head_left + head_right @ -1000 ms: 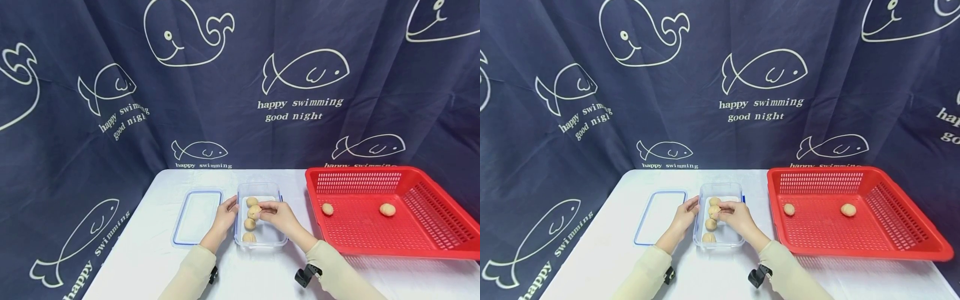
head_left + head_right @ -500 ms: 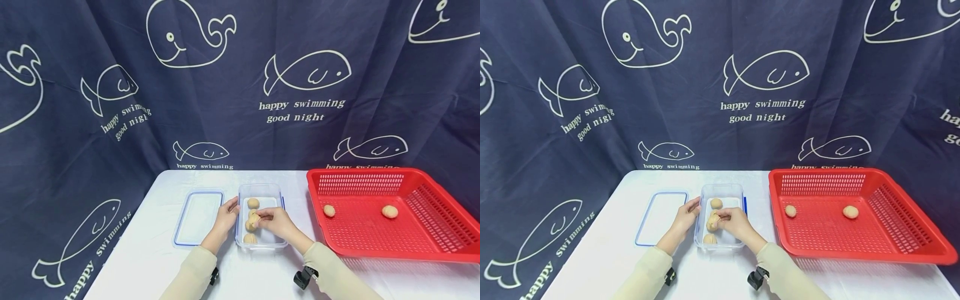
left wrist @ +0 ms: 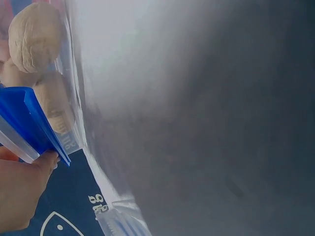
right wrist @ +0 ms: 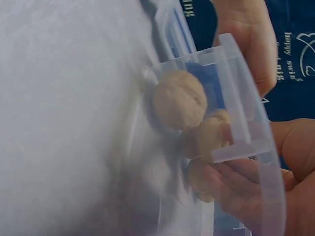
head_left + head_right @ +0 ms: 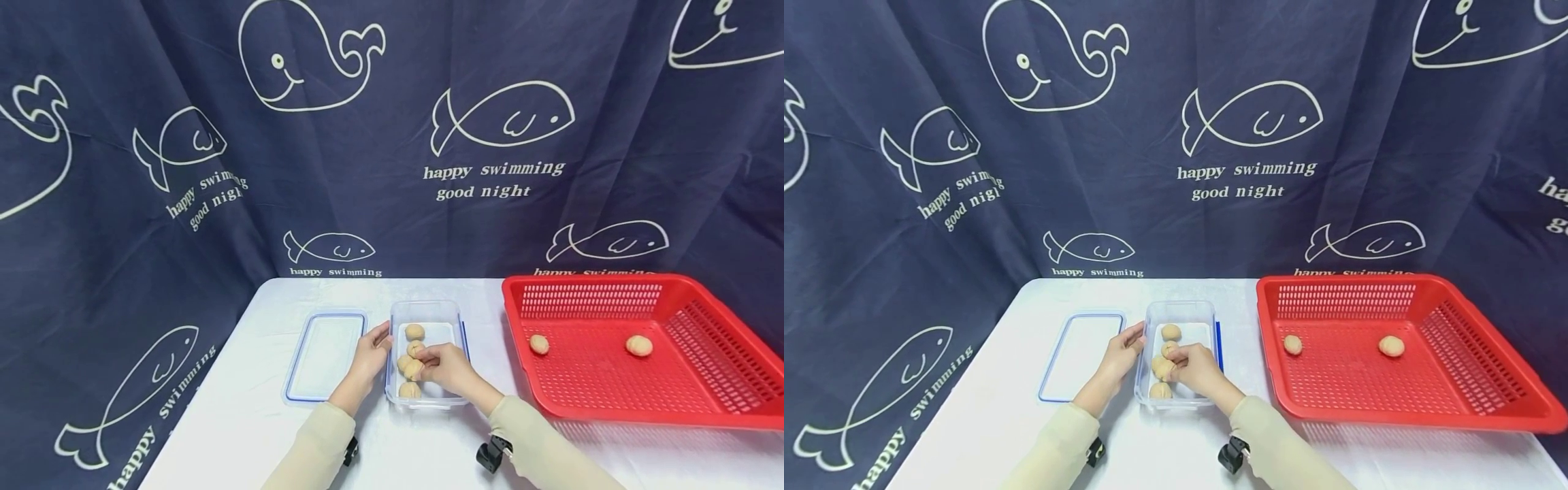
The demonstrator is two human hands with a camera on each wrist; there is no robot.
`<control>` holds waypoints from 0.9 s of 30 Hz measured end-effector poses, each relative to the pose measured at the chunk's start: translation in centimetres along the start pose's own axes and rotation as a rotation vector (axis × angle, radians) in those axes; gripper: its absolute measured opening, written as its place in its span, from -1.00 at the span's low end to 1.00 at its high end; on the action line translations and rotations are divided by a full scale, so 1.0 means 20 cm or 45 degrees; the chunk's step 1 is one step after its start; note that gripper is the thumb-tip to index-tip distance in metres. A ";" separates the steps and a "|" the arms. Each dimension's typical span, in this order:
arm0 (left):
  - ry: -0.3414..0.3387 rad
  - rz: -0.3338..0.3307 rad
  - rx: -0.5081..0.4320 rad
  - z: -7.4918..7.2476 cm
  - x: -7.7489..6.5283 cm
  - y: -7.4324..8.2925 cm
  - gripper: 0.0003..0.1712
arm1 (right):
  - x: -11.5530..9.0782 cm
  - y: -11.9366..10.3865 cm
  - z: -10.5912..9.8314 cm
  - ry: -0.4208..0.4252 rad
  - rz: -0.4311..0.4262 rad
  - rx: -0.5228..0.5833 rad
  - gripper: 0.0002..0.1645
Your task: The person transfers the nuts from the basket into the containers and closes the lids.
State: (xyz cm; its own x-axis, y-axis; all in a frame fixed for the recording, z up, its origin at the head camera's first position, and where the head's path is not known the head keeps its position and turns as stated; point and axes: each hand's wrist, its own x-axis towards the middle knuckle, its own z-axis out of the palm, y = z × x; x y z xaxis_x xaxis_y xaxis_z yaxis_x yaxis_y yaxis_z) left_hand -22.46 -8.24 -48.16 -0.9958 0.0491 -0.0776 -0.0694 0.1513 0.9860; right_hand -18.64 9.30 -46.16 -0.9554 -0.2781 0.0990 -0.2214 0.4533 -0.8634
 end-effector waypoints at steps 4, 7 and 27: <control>-0.003 -0.004 0.001 0.00 0.00 0.00 -0.51 | 0.00 0.00 0.01 0.005 0.034 -0.052 -0.60; 0.000 -0.016 0.004 0.01 0.00 0.00 -0.51 | 0.00 -0.01 0.00 -0.004 0.017 -0.050 -0.60; -0.010 -0.021 0.012 0.00 -0.02 0.03 -0.50 | 0.03 -0.13 -0.22 0.029 -0.175 0.054 -0.68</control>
State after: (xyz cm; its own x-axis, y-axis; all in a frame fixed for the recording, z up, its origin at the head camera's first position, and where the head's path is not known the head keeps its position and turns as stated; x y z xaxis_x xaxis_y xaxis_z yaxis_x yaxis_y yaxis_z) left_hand -22.14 -8.19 -47.56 -0.9940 0.0542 -0.0950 -0.0851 0.1614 0.9832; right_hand -19.52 11.62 -41.59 -0.9211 -0.3151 0.2285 -0.3422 0.3759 -0.8612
